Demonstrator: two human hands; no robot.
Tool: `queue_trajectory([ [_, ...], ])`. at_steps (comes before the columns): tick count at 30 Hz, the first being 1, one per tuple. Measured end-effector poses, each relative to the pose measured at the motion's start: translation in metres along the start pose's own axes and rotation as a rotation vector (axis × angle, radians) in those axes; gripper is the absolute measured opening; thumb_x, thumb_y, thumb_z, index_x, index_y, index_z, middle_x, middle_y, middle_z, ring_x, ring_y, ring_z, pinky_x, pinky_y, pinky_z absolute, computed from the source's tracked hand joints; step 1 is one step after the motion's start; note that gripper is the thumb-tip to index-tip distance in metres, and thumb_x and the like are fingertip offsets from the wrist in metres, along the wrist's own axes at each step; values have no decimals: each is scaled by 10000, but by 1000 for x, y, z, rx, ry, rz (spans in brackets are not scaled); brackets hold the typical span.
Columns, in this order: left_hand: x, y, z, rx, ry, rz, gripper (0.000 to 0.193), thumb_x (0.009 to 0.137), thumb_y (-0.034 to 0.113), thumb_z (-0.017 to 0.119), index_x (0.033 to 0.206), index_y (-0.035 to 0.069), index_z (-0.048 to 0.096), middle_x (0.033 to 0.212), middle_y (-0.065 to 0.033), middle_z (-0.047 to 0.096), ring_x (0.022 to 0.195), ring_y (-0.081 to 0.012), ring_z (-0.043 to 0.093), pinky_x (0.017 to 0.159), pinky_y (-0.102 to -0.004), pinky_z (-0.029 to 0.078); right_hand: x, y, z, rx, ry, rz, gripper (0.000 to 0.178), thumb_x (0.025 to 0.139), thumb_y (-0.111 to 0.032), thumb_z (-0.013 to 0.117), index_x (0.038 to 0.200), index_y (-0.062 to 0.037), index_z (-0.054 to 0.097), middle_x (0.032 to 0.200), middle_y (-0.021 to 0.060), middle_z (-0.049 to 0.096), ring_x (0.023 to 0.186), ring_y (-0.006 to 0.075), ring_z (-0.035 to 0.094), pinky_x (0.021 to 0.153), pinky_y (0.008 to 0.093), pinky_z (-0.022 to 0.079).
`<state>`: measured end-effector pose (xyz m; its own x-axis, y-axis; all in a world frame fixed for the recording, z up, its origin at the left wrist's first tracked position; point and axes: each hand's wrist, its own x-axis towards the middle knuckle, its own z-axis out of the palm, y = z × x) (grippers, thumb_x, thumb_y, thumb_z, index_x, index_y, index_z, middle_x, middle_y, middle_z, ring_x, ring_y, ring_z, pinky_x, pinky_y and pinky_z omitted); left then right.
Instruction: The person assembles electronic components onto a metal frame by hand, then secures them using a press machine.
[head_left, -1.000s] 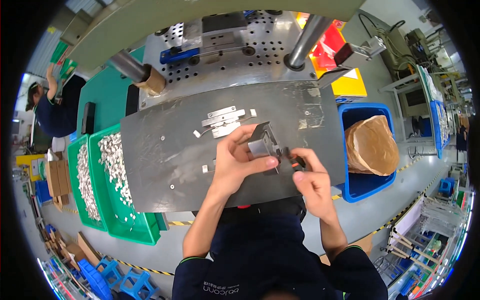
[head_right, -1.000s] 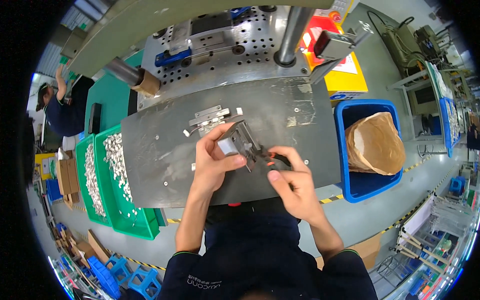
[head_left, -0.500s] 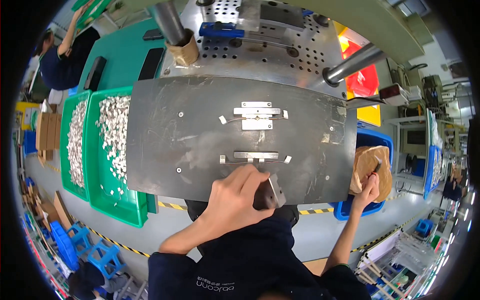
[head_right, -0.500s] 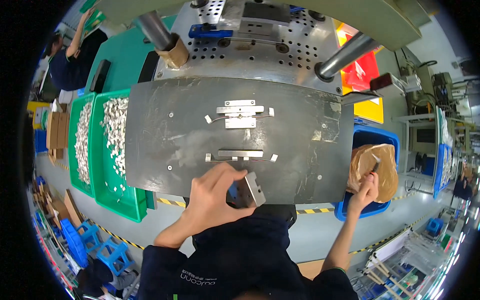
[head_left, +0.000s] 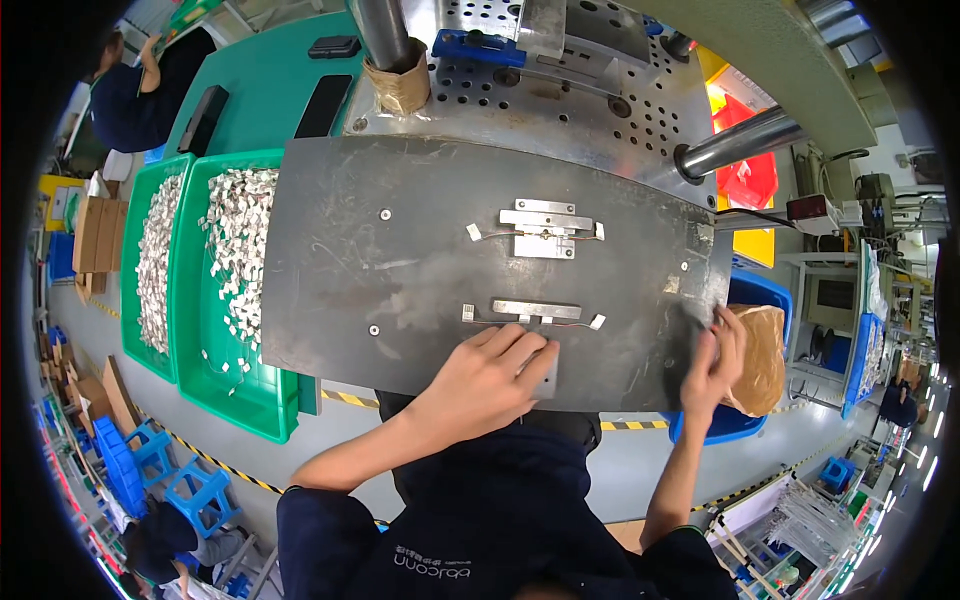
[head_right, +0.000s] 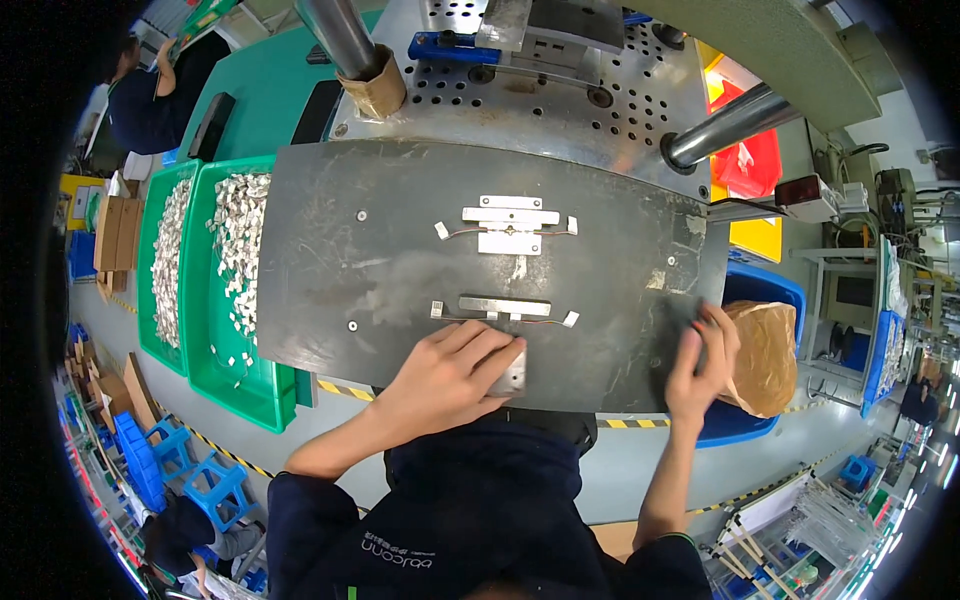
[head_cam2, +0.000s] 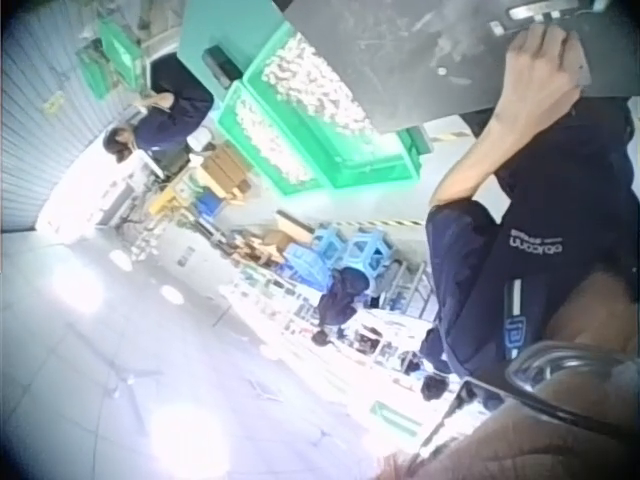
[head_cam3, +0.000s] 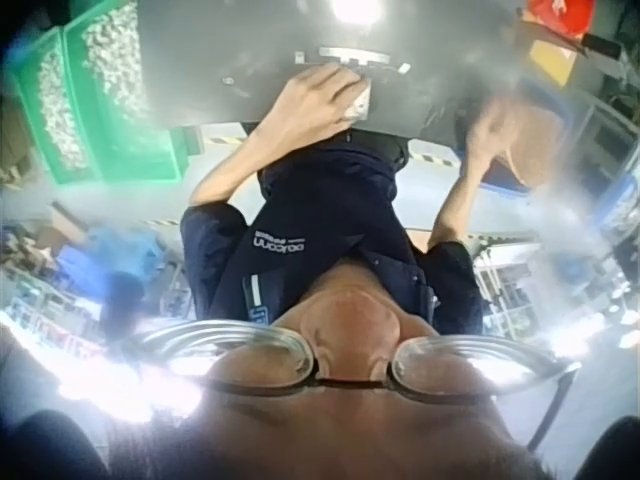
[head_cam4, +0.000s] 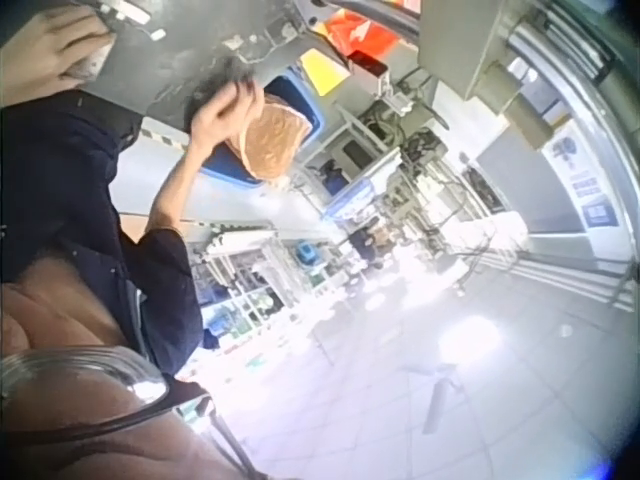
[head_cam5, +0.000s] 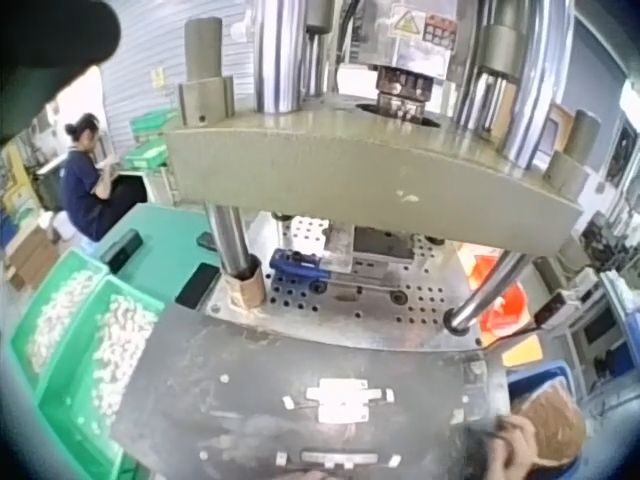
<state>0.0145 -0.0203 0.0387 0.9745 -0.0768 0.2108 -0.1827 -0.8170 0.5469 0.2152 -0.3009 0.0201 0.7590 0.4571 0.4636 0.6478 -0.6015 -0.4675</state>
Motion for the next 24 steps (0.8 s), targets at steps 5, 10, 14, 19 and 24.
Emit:
queue_trajectory([
  [5, -1, 7, -10, 66, -12, -120, 794, 647, 191, 902, 1377, 61, 619, 1222, -83, 589, 1124, -286, 606, 941, -402, 565, 32, -54, 40, 110, -32, -117, 360, 838, -14, 783, 1176, -39, 663, 1272, 164, 652, 1148, 331, 627, 1004, 407, 475],
  [10, -24, -9, -3, -154, 62, -146, 789, 653, 141, 897, 1389, 68, 620, 1259, -111, 641, 1135, -333, 633, 948, -435, 571, 9, -119, 35, 413, -705, -408, 497, 802, -138, 864, 1261, -100, 679, 1367, 122, 617, 1245, 321, 580, 1011, 451, 415],
  [14, -26, -11, -3, -323, 124, -101, 796, 678, 90, 859, 1421, 11, 584, 1210, -133, 685, 1100, -326, 656, 966, -438, 568, -6, -104, 47, 408, -710, -539, 449, 795, -211, 874, 1213, -122, 735, 1397, 142, 623, 1260, 311, 596, 977, 426, 398],
  [19, 3, -20, -35, -283, 199, -35, 742, 673, 111, 899, 1370, 42, 653, 1209, -128, 716, 1107, -332, 678, 973, -450, 561, 33, -100, 50, 522, -575, -586, 455, 752, -196, 876, 1186, -121, 759, 1392, 152, 636, 1173, 322, 650, 933, 426, 431],
  [24, 80, -87, -62, -315, 258, 59, 701, 664, 122, 908, 1320, 15, 684, 1166, -151, 731, 1056, -337, 676, 937, -434, 560, 120, -105, 78, 382, -491, -527, 449, 726, -218, 897, 1153, -119, 798, 1351, 121, 678, 1167, 322, 646, 985, 420, 444],
])
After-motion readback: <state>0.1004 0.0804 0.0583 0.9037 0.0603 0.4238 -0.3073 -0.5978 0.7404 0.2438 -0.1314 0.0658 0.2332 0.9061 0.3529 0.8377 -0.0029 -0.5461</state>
